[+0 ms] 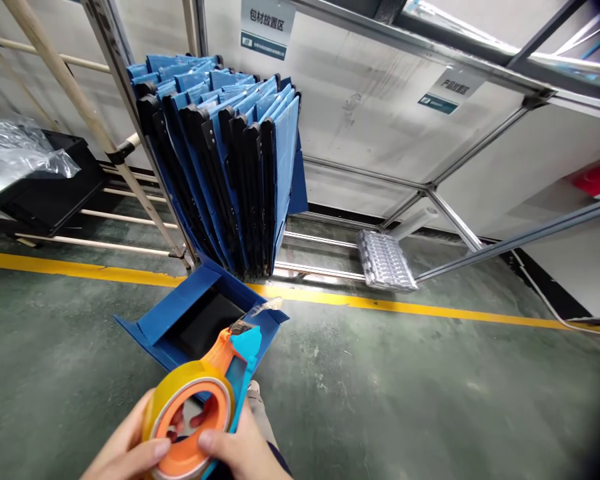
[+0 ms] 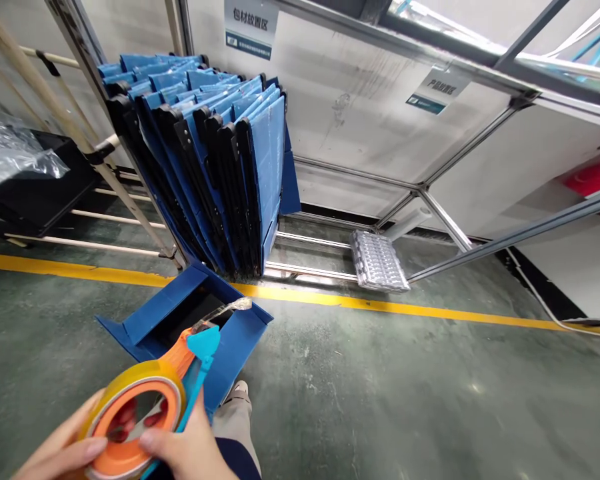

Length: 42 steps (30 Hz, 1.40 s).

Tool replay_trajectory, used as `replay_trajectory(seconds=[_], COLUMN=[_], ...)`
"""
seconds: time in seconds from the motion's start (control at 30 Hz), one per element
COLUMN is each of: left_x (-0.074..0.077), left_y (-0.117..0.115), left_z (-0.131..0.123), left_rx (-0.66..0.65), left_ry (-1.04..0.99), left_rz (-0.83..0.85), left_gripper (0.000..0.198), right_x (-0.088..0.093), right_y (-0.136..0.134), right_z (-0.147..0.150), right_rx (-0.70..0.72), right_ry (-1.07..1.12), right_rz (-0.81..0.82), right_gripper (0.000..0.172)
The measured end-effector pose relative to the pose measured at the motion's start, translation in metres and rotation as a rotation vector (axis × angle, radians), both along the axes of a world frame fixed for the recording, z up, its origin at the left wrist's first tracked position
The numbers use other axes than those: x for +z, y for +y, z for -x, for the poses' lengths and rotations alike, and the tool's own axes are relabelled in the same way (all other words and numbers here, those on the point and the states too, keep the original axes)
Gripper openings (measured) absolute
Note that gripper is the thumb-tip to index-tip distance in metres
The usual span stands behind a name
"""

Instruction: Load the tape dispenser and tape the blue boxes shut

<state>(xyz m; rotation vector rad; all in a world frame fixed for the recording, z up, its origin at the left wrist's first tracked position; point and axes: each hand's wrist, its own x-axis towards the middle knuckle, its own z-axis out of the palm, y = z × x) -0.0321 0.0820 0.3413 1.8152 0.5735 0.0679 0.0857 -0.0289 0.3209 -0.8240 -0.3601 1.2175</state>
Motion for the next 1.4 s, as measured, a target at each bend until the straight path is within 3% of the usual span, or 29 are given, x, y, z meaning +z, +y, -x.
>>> replay_trajectory(seconds=[0.07,0.13,0.2,0.27,0.33,0.43,0.53,0.6,0.67,0.87,1.07,1.27,1.4], left_x=[-0.023,-0.04,-0.045,-0.033,-0.009,0.029,0.049,0.054,0.056,0.063,0.068,0.071,0.081], left_y=[-0.013,-0.021,-0.018,-0.001,0.022,0.052,0.065,0.068,0.069,0.072,0.067,0.059,0.061], left_z=[0.002,0.005,0.006,0.002,-0.005,-0.018,-0.026,-0.027,-0.028,-0.024,-0.023,-0.019,-0.005], left_rx=[0.087,0.075,-0.036,-0.077,0.03,0.106,0.037,-0.009,-0.067,-0.319,-0.318,-0.291,-0.296], left_ry=[0.016,0.058,0.141,0.253,0.301,0.093,0.065,0.135,0.198,0.371,0.44,0.362,0.366], left_rz=[0.249,0.22,0.23,0.387,0.667,1.055,1.191,1.185,1.094,0.696,0.556,0.373,0.402], left_gripper=[0.044,0.064,0.08,0.085,0.074,0.069,0.082,0.088,0.081,0.023,0.023,0.033,0.035], right_x=[-0.001,-0.003,-0.001,0.007,0.02,0.041,0.059,0.07,0.079,0.103,0.119,0.127,0.13], right_y=[0.001,-0.004,-0.013,-0.022,-0.029,-0.036,-0.041,-0.043,-0.046,-0.048,-0.043,-0.046,-0.053], right_z=[-0.001,-0.009,-0.021,-0.034,-0.045,-0.059,-0.067,-0.07,-0.073,-0.077,-0.076,-0.074,-0.066], right_rx=[-0.122,-0.141,-0.109,-0.079,-0.032,0.126,0.228,0.252,0.268,0.335,0.473,0.514,0.479], right_ry=[0.002,-0.041,-0.21,-0.55,-0.953,-1.46,-1.759,-1.85,-1.909,-2.044,-2.114,-2.059,-1.868], right_rz=[-0.005,0.076,0.221,0.395,0.499,0.508,0.481,0.452,0.42,0.389,0.414,0.489,0.737], right_gripper=[0.064,0.071,0.071,0.068,0.069,0.075,0.077,0.075,0.076,0.081,0.08,0.059,0.022])
